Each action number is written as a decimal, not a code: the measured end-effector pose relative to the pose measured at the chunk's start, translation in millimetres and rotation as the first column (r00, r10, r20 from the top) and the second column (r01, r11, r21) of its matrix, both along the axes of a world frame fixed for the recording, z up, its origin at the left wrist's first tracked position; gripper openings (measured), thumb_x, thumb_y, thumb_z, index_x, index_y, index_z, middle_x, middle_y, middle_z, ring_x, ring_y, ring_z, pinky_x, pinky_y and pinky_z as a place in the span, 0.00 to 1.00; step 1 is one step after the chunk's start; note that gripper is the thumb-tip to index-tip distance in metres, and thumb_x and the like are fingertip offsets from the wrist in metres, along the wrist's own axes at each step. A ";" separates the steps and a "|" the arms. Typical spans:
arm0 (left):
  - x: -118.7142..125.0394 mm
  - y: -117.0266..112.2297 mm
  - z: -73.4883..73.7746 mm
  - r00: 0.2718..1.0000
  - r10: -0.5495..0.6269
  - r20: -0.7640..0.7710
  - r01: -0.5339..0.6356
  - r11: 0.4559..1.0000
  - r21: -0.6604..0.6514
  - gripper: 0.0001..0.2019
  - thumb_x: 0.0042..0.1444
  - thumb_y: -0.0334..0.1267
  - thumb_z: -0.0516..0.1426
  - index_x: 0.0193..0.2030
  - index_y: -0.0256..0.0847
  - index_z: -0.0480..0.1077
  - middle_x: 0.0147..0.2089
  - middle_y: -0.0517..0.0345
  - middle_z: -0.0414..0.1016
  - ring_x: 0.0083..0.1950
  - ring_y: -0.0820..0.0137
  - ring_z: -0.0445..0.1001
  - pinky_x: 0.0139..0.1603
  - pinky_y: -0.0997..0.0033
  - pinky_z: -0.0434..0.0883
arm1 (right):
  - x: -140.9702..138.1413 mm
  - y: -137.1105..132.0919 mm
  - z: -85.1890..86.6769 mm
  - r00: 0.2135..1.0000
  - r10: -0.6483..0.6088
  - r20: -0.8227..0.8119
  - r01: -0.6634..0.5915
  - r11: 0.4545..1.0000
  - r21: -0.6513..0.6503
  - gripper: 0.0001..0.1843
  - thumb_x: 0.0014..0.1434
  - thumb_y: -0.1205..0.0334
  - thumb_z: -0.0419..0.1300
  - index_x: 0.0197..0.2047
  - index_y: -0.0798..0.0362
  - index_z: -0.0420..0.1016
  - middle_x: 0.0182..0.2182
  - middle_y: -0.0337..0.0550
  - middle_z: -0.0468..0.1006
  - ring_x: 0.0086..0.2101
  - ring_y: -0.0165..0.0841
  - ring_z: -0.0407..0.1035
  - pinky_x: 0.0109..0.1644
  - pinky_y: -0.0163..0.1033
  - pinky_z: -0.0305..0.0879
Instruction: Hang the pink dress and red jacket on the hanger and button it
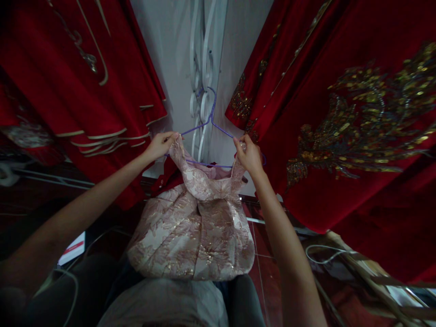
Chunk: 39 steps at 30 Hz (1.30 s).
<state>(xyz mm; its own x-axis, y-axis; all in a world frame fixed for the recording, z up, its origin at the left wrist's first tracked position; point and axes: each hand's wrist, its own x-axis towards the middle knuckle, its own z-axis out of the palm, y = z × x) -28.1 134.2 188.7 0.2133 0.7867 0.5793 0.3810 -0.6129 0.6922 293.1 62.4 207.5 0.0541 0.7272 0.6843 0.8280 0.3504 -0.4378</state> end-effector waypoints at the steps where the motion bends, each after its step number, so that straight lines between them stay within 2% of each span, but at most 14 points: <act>1: -2.8 3.2 -3.2 0.999 0.018 0.028 -0.018 1.000 0.000 0.24 0.57 0.57 0.51 0.35 0.36 0.76 0.32 0.56 0.77 0.36 0.67 0.72 0.38 0.73 0.67 | -0.3 0.0 -1.3 1.000 -0.004 0.016 0.004 1.000 -0.014 0.23 0.61 0.39 0.48 0.36 0.50 0.69 0.24 0.41 0.73 0.25 0.33 0.66 0.31 0.35 0.55; 5: -30.6 11.3 -51.1 0.922 0.287 0.258 -0.282 0.958 -0.057 0.20 0.61 0.51 0.47 0.45 0.39 0.71 0.41 0.53 0.75 0.38 0.68 0.73 0.41 0.70 0.68 | -4.2 -1.2 -4.8 0.999 -0.005 0.053 0.006 1.000 -0.013 0.25 0.62 0.39 0.45 0.35 0.50 0.69 0.23 0.41 0.72 0.25 0.34 0.66 0.30 0.35 0.54; 7: -43.0 3.9 -89.8 0.898 0.419 0.138 -0.391 0.900 -0.192 0.18 0.58 0.49 0.50 0.48 0.41 0.69 0.44 0.51 0.73 0.41 0.67 0.72 0.44 0.67 0.69 | -5.9 -1.3 -5.3 0.999 -0.007 0.048 0.007 1.000 -0.005 0.25 0.62 0.38 0.45 0.35 0.50 0.69 0.23 0.41 0.72 0.25 0.34 0.65 0.30 0.35 0.54; 11: -53.9 -27.6 -160.6 0.925 0.375 -0.055 -0.374 0.881 -0.289 0.27 0.26 0.41 0.70 0.38 0.42 0.74 0.41 0.50 0.73 0.50 0.54 0.69 0.54 0.55 0.65 | -6.1 -0.9 -5.0 0.999 0.004 0.034 -0.004 1.000 -0.019 0.25 0.62 0.38 0.45 0.34 0.50 0.69 0.22 0.40 0.71 0.25 0.34 0.66 0.31 0.35 0.55; 14: -60.9 -36.8 -179.9 0.921 0.386 -0.050 -0.379 0.860 -0.343 0.16 0.33 0.47 0.67 0.30 0.44 0.74 0.36 0.52 0.74 0.46 0.56 0.70 0.52 0.56 0.65 | -5.4 -1.1 -4.3 0.999 0.011 0.032 -0.010 1.000 -0.029 0.26 0.62 0.38 0.45 0.33 0.50 0.70 0.22 0.40 0.70 0.25 0.33 0.66 0.31 0.34 0.54; 16: -68.7 -28.6 -171.2 0.912 0.411 -0.003 -0.378 0.835 -0.399 0.14 0.41 0.52 0.62 0.28 0.43 0.73 0.31 0.54 0.75 0.39 0.60 0.72 0.46 0.60 0.68 | -5.5 -1.3 -3.8 0.999 0.021 0.026 -0.020 0.999 -0.027 0.26 0.62 0.38 0.45 0.33 0.51 0.69 0.22 0.39 0.69 0.25 0.32 0.65 0.30 0.34 0.54; 18: -77.0 -12.0 -147.1 0.903 0.427 0.036 -0.372 0.822 -0.431 0.16 0.42 0.53 0.60 0.30 0.42 0.74 0.29 0.56 0.75 0.33 0.64 0.71 0.39 0.63 0.68 | -5.9 -1.3 -3.4 0.999 0.034 0.018 -0.033 0.999 -0.018 0.26 0.63 0.39 0.45 0.32 0.51 0.69 0.21 0.39 0.68 0.24 0.31 0.64 0.30 0.34 0.54; 21: -82.3 16.3 -90.8 0.914 0.331 0.237 -0.190 0.862 -0.471 0.14 0.39 0.47 0.62 0.31 0.39 0.74 0.27 0.57 0.74 0.27 0.68 0.70 0.31 0.69 0.68 | -6.6 -1.2 -2.7 0.999 0.045 0.014 -0.044 0.999 -0.014 0.26 0.63 0.38 0.44 0.31 0.51 0.69 0.21 0.39 0.67 0.24 0.31 0.63 0.30 0.34 0.53; 24: -69.1 31.5 -28.7 0.866 0.320 0.384 -0.185 0.919 -0.347 0.09 0.42 0.41 0.60 0.28 0.38 0.72 0.26 0.58 0.71 0.29 0.69 0.70 0.32 0.70 0.69 | -7.3 -3.1 -1.0 0.999 0.036 0.016 -0.036 0.999 -0.022 0.27 0.63 0.38 0.44 0.30 0.51 0.68 0.22 0.39 0.69 0.25 0.32 0.63 0.31 0.35 0.54; 28: -22.4 7.4 27.4 0.864 0.260 0.431 -0.141 0.947 -0.288 0.07 0.50 0.39 0.57 0.32 0.36 0.70 0.30 0.57 0.69 0.37 0.65 0.72 0.38 0.67 0.70 | -9.4 -10.9 4.1 0.998 0.060 0.015 -0.059 0.997 -0.040 0.28 0.62 0.36 0.44 0.28 0.51 0.69 0.23 0.40 0.72 0.26 0.32 0.65 0.32 0.35 0.55; 31: 19.5 -33.3 40.2 0.919 0.093 0.383 -0.018 0.980 -0.196 0.08 0.53 0.41 0.57 0.33 0.37 0.69 0.29 0.59 0.67 0.38 0.65 0.72 0.38 0.67 0.69 | -12.2 -18.4 8.8 0.996 0.084 0.001 -0.083 0.995 -0.059 0.29 0.61 0.36 0.45 0.26 0.52 0.69 0.23 0.40 0.73 0.26 0.31 0.65 0.32 0.34 0.56; 34: 47.5 -60.7 38.4 0.960 -0.032 0.277 0.064 0.992 -0.106 0.10 0.57 0.44 0.54 0.37 0.40 0.69 0.29 0.60 0.67 0.37 0.67 0.71 0.39 0.67 0.69 | -12.2 -21.7 11.9 0.993 0.114 -0.006 -0.114 0.989 -0.090 0.29 0.61 0.36 0.47 0.26 0.52 0.69 0.22 0.39 0.72 0.25 0.31 0.65 0.32 0.35 0.57; 37: 50.8 -58.1 35.1 0.992 -0.103 0.073 0.102 0.995 0.009 0.10 0.57 0.45 0.55 0.38 0.41 0.71 0.34 0.59 0.69 0.41 0.66 0.71 0.47 0.63 0.68 | -4.7 -14.1 14.6 0.989 0.146 -0.030 -0.149 0.983 -0.112 0.28 0.62 0.38 0.46 0.27 0.52 0.71 0.23 0.41 0.73 0.27 0.32 0.67 0.32 0.35 0.59; 39: 41.3 -44.7 33.8 0.997 -0.051 -0.061 0.057 0.994 0.096 0.09 0.54 0.44 0.58 0.37 0.41 0.72 0.40 0.58 0.70 0.49 0.63 0.69 0.55 0.58 0.63 | 3.5 -1.9 18.1 0.975 0.187 -0.116 -0.206 0.961 -0.185 0.26 0.61 0.40 0.49 0.30 0.53 0.71 0.25 0.43 0.75 0.28 0.34 0.69 0.32 0.36 0.61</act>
<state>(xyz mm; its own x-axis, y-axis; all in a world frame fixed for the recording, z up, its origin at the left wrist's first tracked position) 13.2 89.5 222.5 0.2897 0.7132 0.6383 0.3835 -0.6975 0.6053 296.6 60.6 225.6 -0.0444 0.8486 0.5272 0.7017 0.4021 -0.5882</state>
